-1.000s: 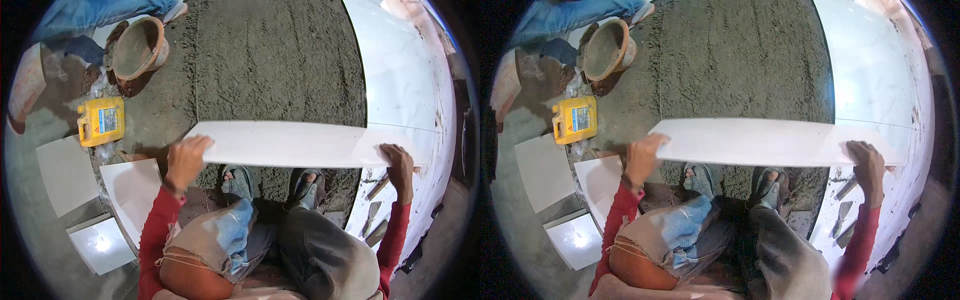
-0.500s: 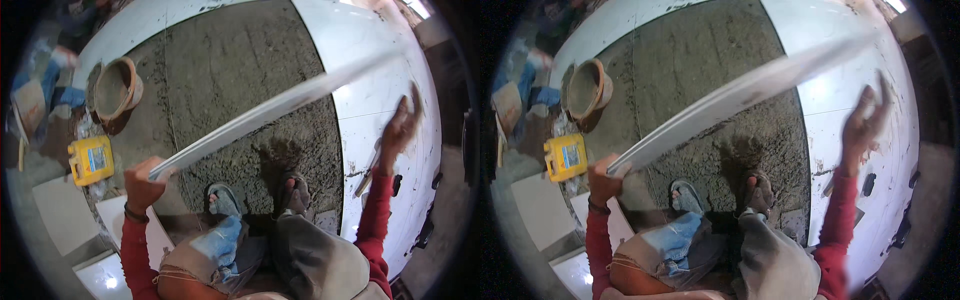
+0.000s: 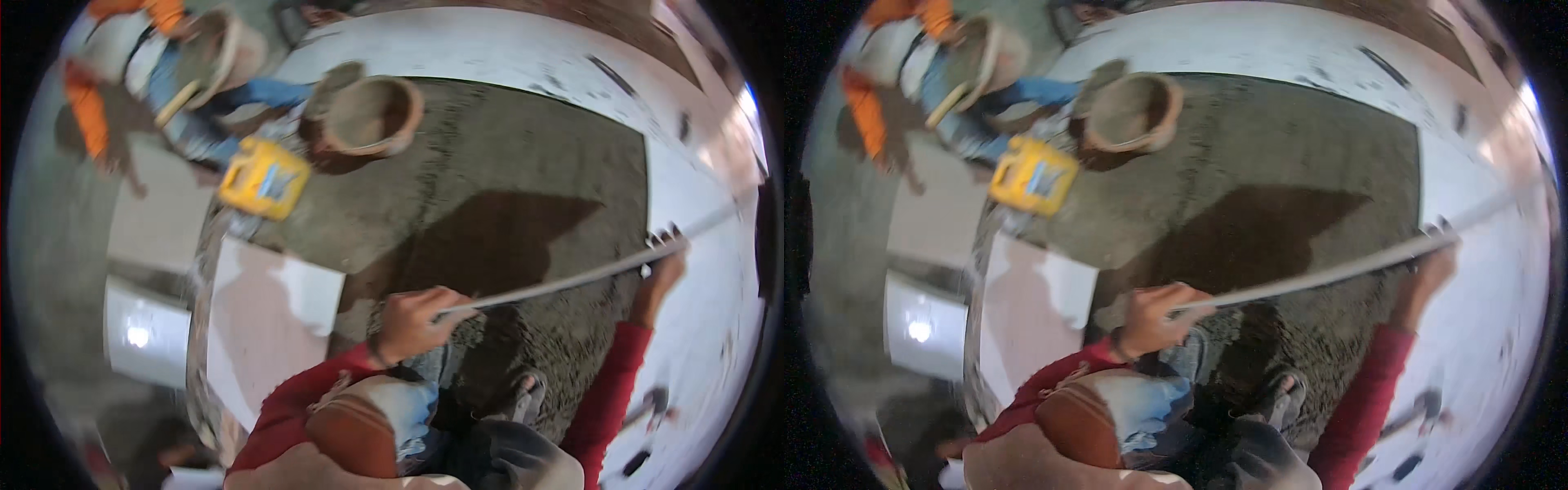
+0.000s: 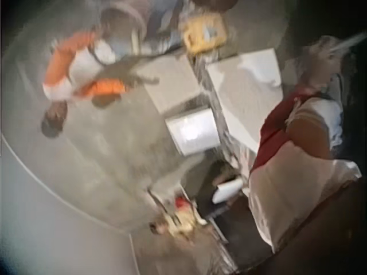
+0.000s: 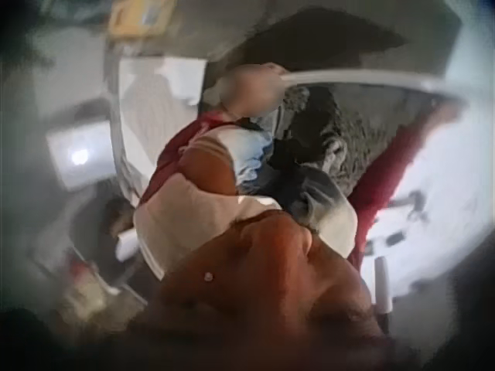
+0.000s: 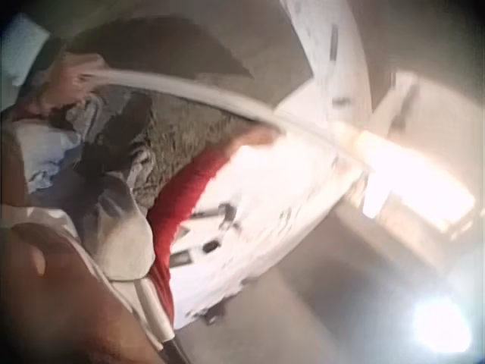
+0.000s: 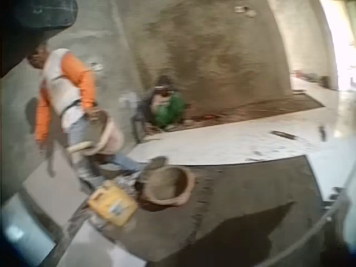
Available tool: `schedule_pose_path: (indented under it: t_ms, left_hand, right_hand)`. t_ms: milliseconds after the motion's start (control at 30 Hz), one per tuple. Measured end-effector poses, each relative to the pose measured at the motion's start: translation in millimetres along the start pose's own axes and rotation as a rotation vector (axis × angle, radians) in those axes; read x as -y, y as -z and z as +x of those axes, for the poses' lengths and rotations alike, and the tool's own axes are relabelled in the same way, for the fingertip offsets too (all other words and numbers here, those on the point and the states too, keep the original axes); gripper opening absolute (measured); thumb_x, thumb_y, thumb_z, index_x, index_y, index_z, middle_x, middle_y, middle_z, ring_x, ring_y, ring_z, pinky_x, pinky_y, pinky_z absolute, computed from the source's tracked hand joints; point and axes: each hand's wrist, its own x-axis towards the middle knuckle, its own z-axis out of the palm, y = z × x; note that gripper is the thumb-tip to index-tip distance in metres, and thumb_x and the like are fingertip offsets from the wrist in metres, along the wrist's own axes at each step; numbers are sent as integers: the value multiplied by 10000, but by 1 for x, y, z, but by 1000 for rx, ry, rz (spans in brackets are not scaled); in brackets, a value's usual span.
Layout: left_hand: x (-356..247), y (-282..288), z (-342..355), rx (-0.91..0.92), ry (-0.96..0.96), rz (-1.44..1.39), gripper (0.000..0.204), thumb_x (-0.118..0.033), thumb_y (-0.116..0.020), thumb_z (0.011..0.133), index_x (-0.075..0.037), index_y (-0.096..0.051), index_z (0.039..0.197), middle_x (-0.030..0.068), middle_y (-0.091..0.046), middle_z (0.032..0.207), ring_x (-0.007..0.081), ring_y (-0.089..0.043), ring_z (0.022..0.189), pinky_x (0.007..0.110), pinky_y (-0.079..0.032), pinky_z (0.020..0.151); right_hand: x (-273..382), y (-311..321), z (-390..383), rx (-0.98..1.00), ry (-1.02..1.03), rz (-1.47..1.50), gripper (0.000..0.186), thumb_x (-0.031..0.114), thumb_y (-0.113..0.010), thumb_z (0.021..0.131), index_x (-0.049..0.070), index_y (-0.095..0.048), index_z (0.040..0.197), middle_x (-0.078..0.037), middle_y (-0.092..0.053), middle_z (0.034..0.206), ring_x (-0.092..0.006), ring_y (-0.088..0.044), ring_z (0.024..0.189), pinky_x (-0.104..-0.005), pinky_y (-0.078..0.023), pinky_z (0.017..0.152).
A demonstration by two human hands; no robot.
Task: The person places a large white tile onto a bed of mortar, taps it into place with a rubber mallet, and then lifts the tile to add more mortar to the substrate from a nearby bucket.
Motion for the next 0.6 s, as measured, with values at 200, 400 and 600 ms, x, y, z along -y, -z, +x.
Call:
schedule_pose_path:
  t_ms: [200, 400, 600]
  left_hand:
    - [-3, -8, 2, -180, -137, 74, 152, -219, -742, 832, -112, -671, 915, 8, -685, 838, 216, -699, 711, 328, -552, 588]
    - [-1, -26, -5, -193, -158, -2, 175, -145, -775, 762, -100, -667, 891, 5, -693, 855, 199, -695, 702, 331, -566, 579]
    - [-10, -38, 1, -252, -83, -113, 149, -166, -789, 774, -85, -696, 858, 45, -715, 855, 219, -704, 698, 337, -551, 570]
  right_hand:
    - [-8, 10, 61, 273, 26, 523, 419, 168, -560, 960, -30, -537, 1328, -86, -624, 1034, -183, -590, 804, -331, -502, 707]
    - [-21, 8, 80, 206, 12, 384, 433, 161, -587, 943, -43, -543, 1322, -135, -644, 1108, -226, -629, 909, -364, -530, 792]
    - [-14, -10, 16, 230, 477, -119, 395, 313, -576, 955, -61, -660, 1052, -99, -652, 971, -188, -613, 822, -335, -514, 732]
